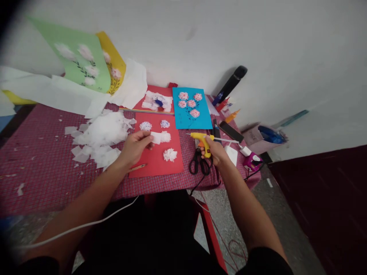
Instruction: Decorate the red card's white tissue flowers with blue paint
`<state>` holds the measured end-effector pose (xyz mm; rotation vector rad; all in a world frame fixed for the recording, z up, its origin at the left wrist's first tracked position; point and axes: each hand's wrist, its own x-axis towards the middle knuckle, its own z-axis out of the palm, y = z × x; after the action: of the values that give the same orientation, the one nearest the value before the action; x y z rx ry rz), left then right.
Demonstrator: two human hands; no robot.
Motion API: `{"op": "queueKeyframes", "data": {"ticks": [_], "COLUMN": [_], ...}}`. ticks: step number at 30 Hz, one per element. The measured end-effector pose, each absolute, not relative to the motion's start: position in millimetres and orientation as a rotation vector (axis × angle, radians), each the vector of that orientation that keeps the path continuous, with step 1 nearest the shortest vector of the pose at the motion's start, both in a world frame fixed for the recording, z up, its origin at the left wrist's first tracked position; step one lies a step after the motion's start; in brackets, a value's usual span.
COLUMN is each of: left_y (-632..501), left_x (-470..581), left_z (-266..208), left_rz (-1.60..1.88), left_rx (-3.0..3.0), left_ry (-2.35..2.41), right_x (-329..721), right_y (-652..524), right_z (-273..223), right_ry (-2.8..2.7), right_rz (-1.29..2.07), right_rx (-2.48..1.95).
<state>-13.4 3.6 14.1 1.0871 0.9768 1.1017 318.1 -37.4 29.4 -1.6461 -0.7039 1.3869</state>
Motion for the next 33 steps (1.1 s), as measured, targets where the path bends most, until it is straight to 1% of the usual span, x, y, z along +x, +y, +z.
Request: {"op": "queueKeyframes", "data": {"ticks": [6, 10, 14, 17, 22, 25, 29, 33], "left_y": [-23, -39, -42, -41, -45, -44, -34, -24], "left_x": [-47, -57, -29, 6, 36, 34, 12, -23], "left_z": [15, 8, 13, 24, 36, 38, 39, 39], "left_rz": [1.146, 1.093, 0.99, 0.904, 0.851, 0.828, 0.982, 1.223], "left_rx": [1.023, 1.011, 0.932, 0.856, 0.512, 0.451, 0.464, 0.378], "left_ry": [1.045, 1.091, 1.064, 0.889, 0.844, 0.815, 0.868, 0.907], "right_x": [329, 325, 304, 287, 276, 277, 289, 313], "right_y": [-25, -40, -61, -76, -92, -98, -99, -82], "right_z": [33, 47, 71, 82, 79, 74, 71, 61], "right_ry": [-0.777, -0.947, -1.109, -1.219, -1.254, -1.25, -1.208, -1.193], "right_rz": [1.572, 1.57, 1.519, 1.473, 1.461, 1.453, 1.443, 1.308], "right_rx": [-1.666, -1.543, -1.482, -1.497, -1.537, -1.606, -1.686, -1.713]}}
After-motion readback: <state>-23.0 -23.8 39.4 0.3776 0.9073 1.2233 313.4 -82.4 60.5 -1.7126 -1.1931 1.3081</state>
